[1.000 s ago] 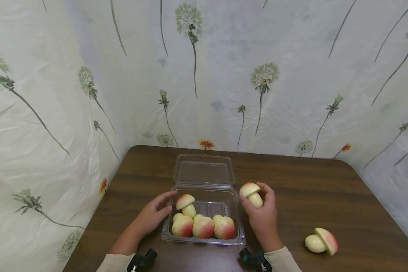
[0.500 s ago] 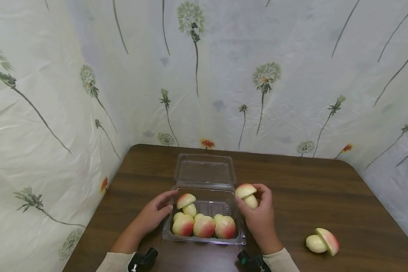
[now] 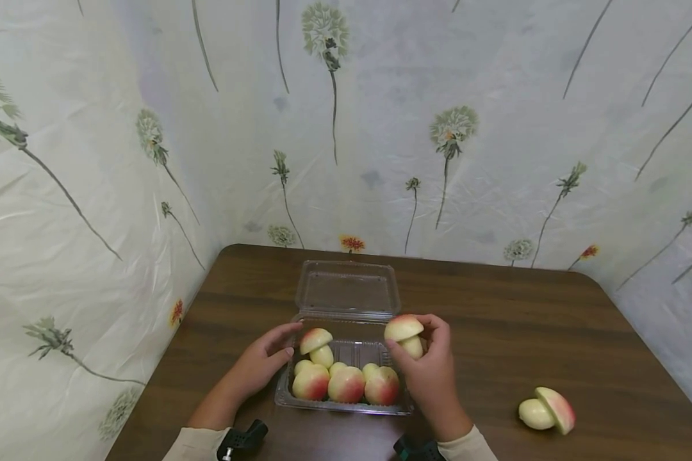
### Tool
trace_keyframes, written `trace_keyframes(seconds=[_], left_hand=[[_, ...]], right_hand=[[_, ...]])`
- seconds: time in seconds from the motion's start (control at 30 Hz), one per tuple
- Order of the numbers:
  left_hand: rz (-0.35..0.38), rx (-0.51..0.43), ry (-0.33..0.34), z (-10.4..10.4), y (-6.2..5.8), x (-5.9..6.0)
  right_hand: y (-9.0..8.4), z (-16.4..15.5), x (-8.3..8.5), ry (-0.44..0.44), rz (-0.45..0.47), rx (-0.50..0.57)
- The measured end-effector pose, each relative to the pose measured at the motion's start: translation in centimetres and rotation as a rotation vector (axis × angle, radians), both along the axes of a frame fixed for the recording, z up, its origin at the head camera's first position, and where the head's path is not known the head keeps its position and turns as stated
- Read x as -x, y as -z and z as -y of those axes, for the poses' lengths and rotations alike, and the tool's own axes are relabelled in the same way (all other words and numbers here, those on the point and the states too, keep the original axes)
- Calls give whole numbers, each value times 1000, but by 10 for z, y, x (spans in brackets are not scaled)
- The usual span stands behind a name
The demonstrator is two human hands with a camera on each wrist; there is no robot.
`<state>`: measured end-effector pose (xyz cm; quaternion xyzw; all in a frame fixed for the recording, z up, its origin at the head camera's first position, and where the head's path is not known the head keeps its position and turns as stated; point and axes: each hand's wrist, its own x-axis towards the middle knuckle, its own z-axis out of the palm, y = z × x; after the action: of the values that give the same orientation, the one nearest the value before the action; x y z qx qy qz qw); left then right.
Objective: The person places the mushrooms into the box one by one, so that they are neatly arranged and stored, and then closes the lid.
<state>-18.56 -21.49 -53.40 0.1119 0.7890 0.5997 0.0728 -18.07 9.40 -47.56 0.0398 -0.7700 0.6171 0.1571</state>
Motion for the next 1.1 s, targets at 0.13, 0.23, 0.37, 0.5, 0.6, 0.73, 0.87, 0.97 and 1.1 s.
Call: trace_keyframes(seconds=[0.13,0.23,0.37,0.5,0.6,0.73,0.87,0.97,1.1], left_hand=[[-13,-6,5,2,8,4],[-18,-13,12,3,8,5],[-19,-6,12,3,8,4],[-13,0,11,3,11,5],[-12,2,13,3,14,6],[2,9,6,2,11,5],[8,-1,19,0,-4,0],[4,4,30,-1,-15,-3],[3,7,26,-2,-18,-4]], right_hand=[[-3,5,-2,-54,-16,-3],[-8,9,-4,-70,-20,-8],[-11,12,-5,-59,-2,-15],[-10,16,-4,-54,30,-22],[-2,17,1,-58,49,-28],[8,20,8,-62,65,-59],[10,27,11,-58,76,-93],[10,33,12,-67,86,-92],[9,41,12,-101,94,-82]])
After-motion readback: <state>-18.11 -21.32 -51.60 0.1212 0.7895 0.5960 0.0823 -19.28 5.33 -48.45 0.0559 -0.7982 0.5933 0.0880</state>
